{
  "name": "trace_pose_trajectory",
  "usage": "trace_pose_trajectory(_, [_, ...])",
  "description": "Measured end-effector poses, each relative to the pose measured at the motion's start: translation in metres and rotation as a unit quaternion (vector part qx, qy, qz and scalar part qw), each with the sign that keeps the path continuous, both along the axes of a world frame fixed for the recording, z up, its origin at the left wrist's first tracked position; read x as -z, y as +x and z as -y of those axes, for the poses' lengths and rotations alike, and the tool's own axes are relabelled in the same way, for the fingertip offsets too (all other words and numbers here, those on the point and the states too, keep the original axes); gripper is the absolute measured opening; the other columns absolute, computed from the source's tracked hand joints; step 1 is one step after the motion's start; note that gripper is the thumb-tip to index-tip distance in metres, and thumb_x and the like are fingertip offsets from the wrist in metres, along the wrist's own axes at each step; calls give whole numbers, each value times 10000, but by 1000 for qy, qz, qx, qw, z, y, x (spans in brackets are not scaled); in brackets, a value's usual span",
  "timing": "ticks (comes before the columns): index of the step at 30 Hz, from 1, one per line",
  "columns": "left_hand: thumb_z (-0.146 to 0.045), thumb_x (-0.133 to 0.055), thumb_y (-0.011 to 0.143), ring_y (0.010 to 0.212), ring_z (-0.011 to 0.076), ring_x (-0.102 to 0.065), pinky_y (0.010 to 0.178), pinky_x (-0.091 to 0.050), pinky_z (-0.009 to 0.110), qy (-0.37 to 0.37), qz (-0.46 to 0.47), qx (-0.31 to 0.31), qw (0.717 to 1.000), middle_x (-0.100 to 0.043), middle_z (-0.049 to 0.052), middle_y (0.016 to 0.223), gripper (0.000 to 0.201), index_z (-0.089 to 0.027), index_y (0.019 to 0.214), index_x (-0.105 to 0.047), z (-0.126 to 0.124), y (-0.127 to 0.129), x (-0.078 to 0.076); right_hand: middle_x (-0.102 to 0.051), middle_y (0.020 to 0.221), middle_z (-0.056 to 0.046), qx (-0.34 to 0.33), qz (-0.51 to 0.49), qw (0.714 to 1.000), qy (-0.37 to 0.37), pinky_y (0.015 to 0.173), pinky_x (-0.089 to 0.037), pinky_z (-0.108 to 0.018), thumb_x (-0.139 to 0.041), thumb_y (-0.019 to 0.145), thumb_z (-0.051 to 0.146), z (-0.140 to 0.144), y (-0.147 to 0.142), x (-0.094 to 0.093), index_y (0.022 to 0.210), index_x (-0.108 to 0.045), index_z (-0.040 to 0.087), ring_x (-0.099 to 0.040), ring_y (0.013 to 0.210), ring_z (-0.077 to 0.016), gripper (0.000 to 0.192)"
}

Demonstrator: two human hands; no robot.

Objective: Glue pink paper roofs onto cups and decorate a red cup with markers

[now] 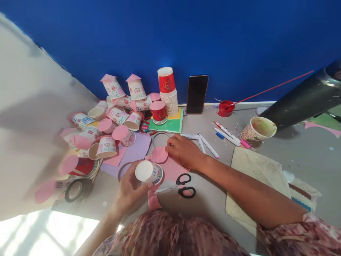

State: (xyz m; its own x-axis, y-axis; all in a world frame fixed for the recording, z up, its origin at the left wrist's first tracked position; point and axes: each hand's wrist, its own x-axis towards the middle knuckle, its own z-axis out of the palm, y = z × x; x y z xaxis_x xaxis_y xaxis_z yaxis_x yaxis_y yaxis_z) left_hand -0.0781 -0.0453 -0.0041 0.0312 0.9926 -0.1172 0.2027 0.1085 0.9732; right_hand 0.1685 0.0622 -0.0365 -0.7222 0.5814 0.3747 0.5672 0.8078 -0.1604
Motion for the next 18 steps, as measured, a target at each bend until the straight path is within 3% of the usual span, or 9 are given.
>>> trace_pose_trajectory(10, [-215,-841,753,1128,270,-663,994,-523,381,18,-61,26,998,-704,74,1214,523,-219,1249,-673,7,4,5,-723,1059,-113,-26,-2,1000,2,740,-431,-334,-569,1000,76,0,-4,2,1006,-748,185,-550,975,-252,209])
trace_pose_trajectory(14, [-220,-837,756,1117,273,-667,984,-528,385,20,-73,36,996,-706,74,1200,506,-218,1237,-679,8,4,5,-728,1172,-146,14,-56,998,-27,832,-519,-381,-537,996,83,-1,-5,3,1207,-726,175,-597,1045,-276,297])
trace_pose_trajectory(18, [-253,-825,765,1123,286,-668,999,-529,407,16,-70,48,996,-710,87,1215,514,-210,1255,-677,7,5,8,-718,1320,-148,-23,-66,996,-62,931,-557,-426,-532,1029,124,-2,-6,5,1261,-735,212,-623,1090,-271,321])
